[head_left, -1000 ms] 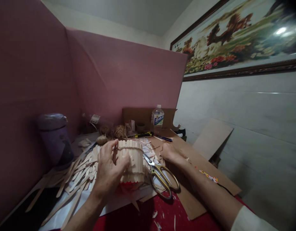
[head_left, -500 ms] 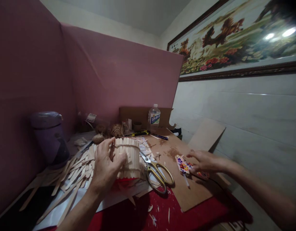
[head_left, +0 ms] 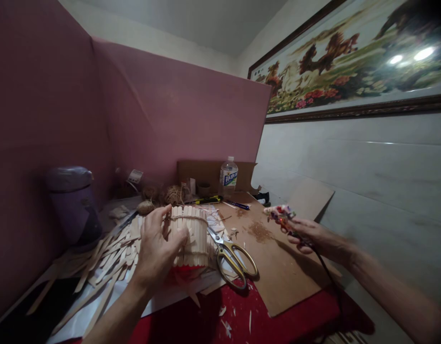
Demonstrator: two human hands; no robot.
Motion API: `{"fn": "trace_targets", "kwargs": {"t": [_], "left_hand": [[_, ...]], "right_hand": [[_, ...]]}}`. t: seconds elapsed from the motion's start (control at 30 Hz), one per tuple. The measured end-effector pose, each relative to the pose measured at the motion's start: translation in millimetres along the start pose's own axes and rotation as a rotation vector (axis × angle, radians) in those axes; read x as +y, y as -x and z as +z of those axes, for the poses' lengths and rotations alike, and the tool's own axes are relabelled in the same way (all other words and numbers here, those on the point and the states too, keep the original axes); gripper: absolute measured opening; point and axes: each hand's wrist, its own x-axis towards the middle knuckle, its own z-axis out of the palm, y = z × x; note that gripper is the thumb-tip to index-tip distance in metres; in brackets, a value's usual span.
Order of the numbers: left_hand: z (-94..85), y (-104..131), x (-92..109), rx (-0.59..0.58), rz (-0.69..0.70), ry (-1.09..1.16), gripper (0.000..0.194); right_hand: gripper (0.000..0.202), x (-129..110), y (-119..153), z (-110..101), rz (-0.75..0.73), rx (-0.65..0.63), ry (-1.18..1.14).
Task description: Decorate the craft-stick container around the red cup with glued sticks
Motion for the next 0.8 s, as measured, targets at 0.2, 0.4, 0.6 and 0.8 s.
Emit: {"fn": "trace_targets", "kwargs": {"t": [0.2,0.4,0.6,0.8], "left_hand": [[-0.5,4,1,0.001,0.046,-0.005,0.049],[1.3,6,3,-0.031,0.069,0.037,0.046],[1.3,9,4,-0.061,0.061,0.084,0.047],[1.0,9,6,-0.046,0.089,0.070,0.047]], "right_hand": [[0.034,-41,13,48,-0.061,-0.074,-0.120],[0.048,-56,18,106,-0.218,-0.359,0.262],[0.045,-73,21,137,-0.282,-0.396,0.361],[0.042,-73,14,139,-0.220,-0.462,0.359]]}}
